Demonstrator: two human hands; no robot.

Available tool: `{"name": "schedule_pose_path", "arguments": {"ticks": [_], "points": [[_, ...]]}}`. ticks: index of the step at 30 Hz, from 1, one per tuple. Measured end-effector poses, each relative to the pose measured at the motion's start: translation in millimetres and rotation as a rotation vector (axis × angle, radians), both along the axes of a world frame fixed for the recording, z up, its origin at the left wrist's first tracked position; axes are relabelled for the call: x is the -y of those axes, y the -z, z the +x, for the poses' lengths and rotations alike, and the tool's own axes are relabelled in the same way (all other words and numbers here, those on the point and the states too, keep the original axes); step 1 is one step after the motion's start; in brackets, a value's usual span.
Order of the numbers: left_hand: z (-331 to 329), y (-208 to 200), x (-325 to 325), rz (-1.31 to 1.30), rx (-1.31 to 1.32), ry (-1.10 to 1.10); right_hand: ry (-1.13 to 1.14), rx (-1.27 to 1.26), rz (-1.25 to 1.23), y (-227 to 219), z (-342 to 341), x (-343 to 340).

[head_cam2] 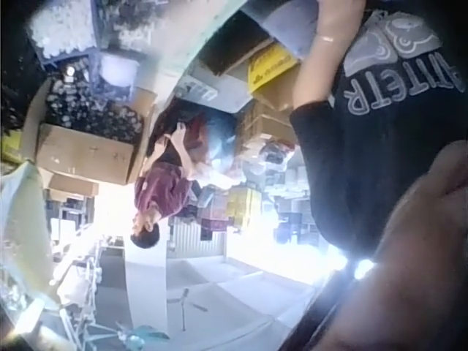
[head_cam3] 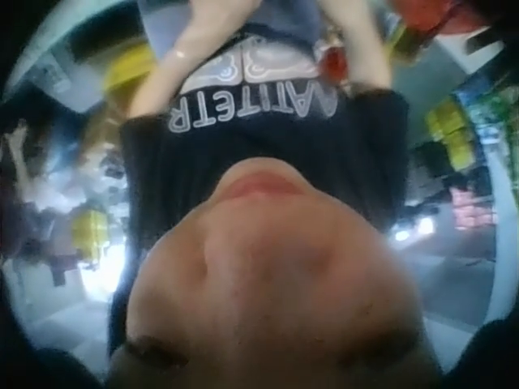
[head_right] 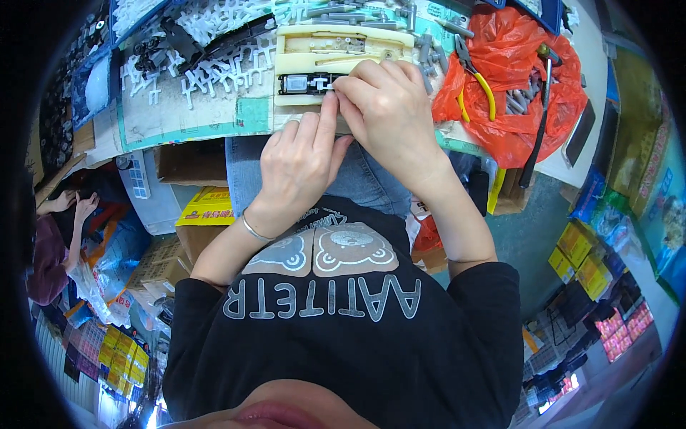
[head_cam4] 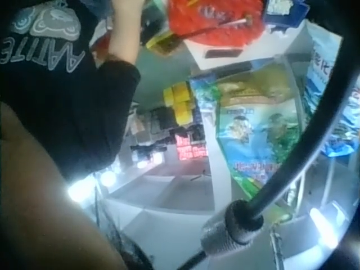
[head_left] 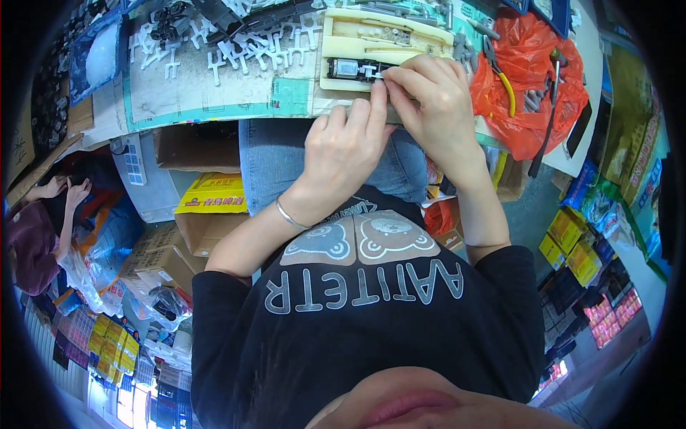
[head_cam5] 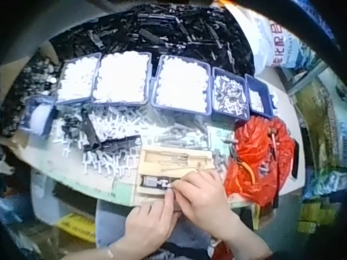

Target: The person assembles small plastic toy components by hand and with a screwdriver, securing them with screws into a plastic chassis.

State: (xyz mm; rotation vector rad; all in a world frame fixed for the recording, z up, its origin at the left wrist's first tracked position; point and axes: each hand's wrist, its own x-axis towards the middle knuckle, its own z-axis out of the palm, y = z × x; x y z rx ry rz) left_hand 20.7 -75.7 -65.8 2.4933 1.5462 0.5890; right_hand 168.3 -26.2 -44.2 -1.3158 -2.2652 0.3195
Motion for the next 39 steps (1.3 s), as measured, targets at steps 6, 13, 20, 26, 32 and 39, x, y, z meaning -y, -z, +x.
{"name": "schedule_pose_path", "arguments": {"ticks": [6,13,20,26,32,39], "points": [[-11.2,-3.7,-5.5,0.042,0.136,0.006,-0.065,0.022,-0.041,-4.6,14.6,-6.1],[-36.9,-12.8,-36.2,0.140,0.139,-0.030,0.154,0.088,0.198,-39.7,74.2,-92.1],[-71.5,-33.2,-67.0,-0.019,0.380,-0.095,0.377,0.602,0.200,-23.1,102.8,-161.8],[-155.8,-44.9,-139.3,0.197,0.224,-0.365,0.324,0.559,0.270,-17.0,92.6,-165.9],[-170.7,-30.8,-195.1,0.320,-0.154,-0.374,0.333,0.587,0.288,-21.3,87.0,-167.8],[-152.9,-13.6,-208.8,0.461,-0.137,-0.417,0.335,0.646,0.310,-21.9,99.4,-162.9]]}}
